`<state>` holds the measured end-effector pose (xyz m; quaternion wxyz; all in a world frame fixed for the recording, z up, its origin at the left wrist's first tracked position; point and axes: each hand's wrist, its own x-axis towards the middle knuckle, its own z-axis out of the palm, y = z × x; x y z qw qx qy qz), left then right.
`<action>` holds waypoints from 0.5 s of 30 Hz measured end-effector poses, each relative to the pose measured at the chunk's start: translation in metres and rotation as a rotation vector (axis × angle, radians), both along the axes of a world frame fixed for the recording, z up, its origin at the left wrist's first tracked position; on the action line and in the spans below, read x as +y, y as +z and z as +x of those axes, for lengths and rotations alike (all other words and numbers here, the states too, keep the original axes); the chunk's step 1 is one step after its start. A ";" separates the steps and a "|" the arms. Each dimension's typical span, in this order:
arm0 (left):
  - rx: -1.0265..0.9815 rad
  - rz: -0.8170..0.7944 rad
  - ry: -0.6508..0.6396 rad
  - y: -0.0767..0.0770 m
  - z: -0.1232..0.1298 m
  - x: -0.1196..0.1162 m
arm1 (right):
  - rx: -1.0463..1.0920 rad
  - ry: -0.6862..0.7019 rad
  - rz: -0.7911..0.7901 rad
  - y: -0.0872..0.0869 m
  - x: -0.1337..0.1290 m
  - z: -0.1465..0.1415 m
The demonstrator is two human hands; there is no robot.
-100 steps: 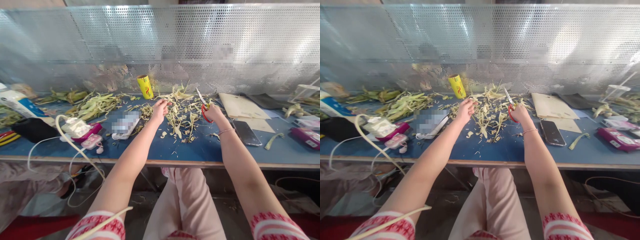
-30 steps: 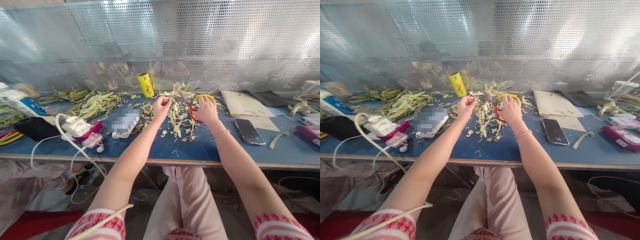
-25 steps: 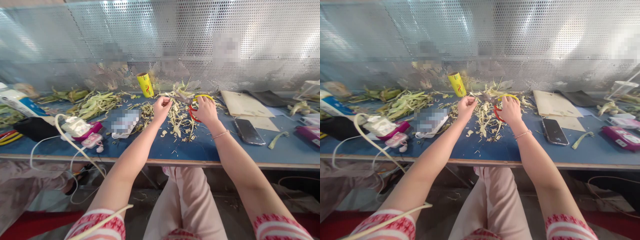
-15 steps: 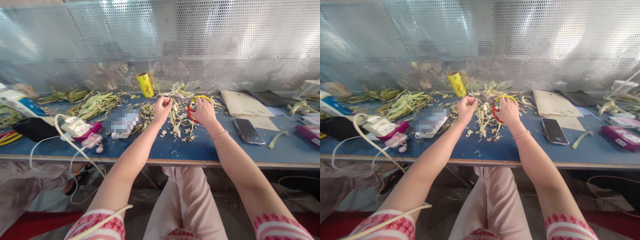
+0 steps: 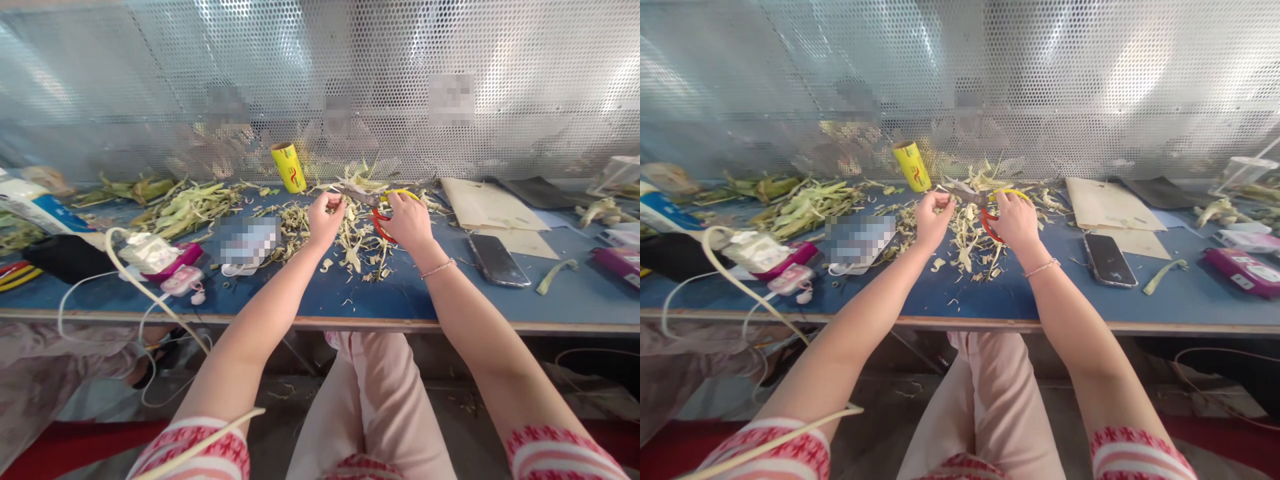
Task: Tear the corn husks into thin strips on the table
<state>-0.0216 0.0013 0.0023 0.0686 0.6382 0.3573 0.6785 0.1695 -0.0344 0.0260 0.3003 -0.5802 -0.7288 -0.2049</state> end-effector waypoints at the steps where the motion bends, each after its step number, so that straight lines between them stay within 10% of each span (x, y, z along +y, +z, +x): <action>1: -0.003 0.005 0.004 0.000 0.000 0.000 | 0.003 -0.005 -0.012 0.001 -0.001 0.000; 15: 0.027 0.034 0.039 0.001 0.001 -0.002 | -0.026 -0.055 -0.156 0.008 -0.007 -0.002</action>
